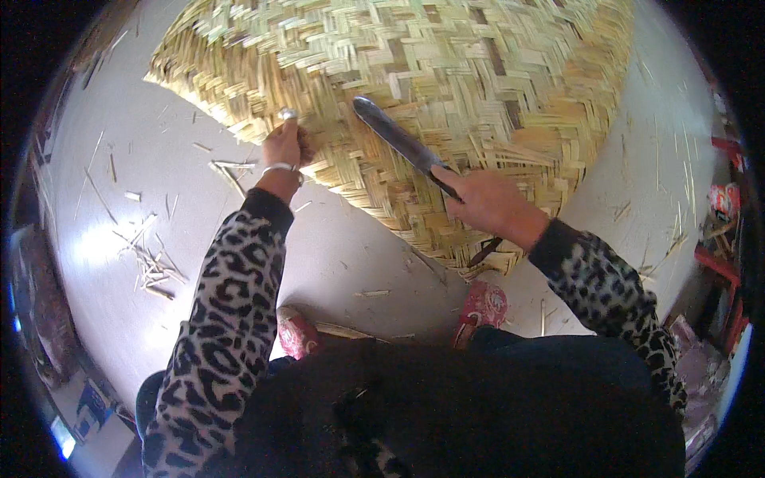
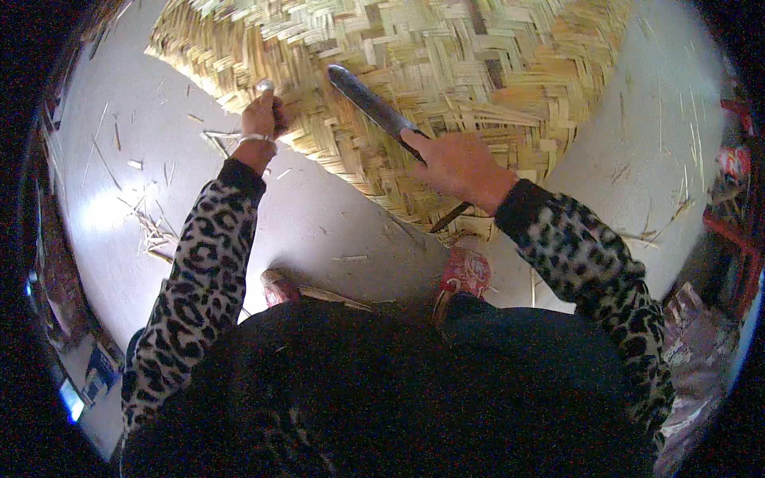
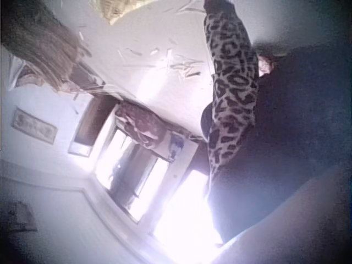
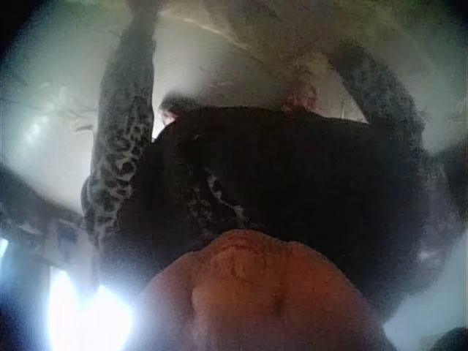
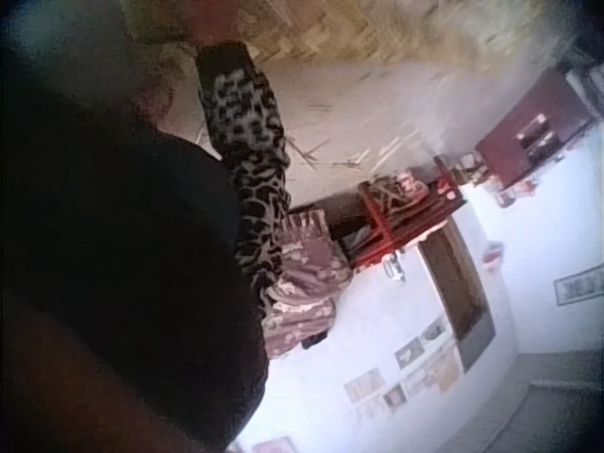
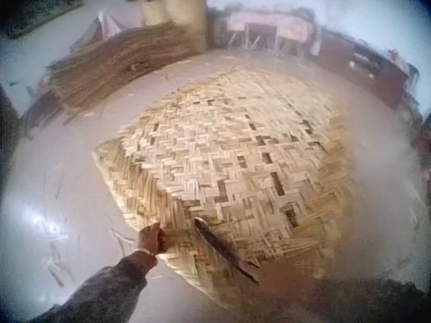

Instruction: The person uses a curved knife to trim and adjust the edges of a large woven basket. They repeatedly tap and cut the woven material to refine the basket's shape and remove excess strands.

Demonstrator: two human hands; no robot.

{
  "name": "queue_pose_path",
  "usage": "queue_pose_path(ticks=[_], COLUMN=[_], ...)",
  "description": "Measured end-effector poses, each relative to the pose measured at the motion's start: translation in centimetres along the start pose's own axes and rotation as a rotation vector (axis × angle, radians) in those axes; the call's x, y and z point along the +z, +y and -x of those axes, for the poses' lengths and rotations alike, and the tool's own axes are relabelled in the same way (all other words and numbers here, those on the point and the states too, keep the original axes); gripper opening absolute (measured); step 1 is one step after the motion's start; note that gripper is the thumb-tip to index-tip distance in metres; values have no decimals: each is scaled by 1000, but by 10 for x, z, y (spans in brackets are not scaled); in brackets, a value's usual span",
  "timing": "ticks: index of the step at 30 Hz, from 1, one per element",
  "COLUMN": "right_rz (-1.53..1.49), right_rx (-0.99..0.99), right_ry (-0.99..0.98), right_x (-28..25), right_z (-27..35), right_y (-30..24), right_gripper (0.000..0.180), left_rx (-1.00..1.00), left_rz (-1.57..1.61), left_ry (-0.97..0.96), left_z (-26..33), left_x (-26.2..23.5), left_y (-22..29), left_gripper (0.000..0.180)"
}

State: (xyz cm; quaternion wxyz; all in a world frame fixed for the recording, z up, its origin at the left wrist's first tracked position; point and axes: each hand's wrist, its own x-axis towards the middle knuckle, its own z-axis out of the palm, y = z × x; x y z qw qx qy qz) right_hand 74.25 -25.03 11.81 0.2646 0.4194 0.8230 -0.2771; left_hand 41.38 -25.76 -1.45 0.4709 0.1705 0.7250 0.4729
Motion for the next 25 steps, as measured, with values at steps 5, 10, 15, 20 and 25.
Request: queue_pose_path(ticks=[5,10,15,20,25], right_rz=[-211,-57,-97,-187,-159], right_rx=[-154,-99,-124,-202,-73], right_ry=[544,153,70,224,70], right_x=[34,69,122,148,157], right_z=[17,39,86,116,111], right_y=[15,25,26,40,60], right_gripper=[57,63,65,65,74], left_rx=[-44,64,37,74,150], left_rz=[54,-106,-111,-215,-276], left_ry=[-59,-69,-57,-47,-172], left_z=[5,-8,2,14,5], left_x=[-4,-3,-2,23,35], left_y=[-16,-19,-15,-19,-23], left_gripper=[31,30,33,36,37])
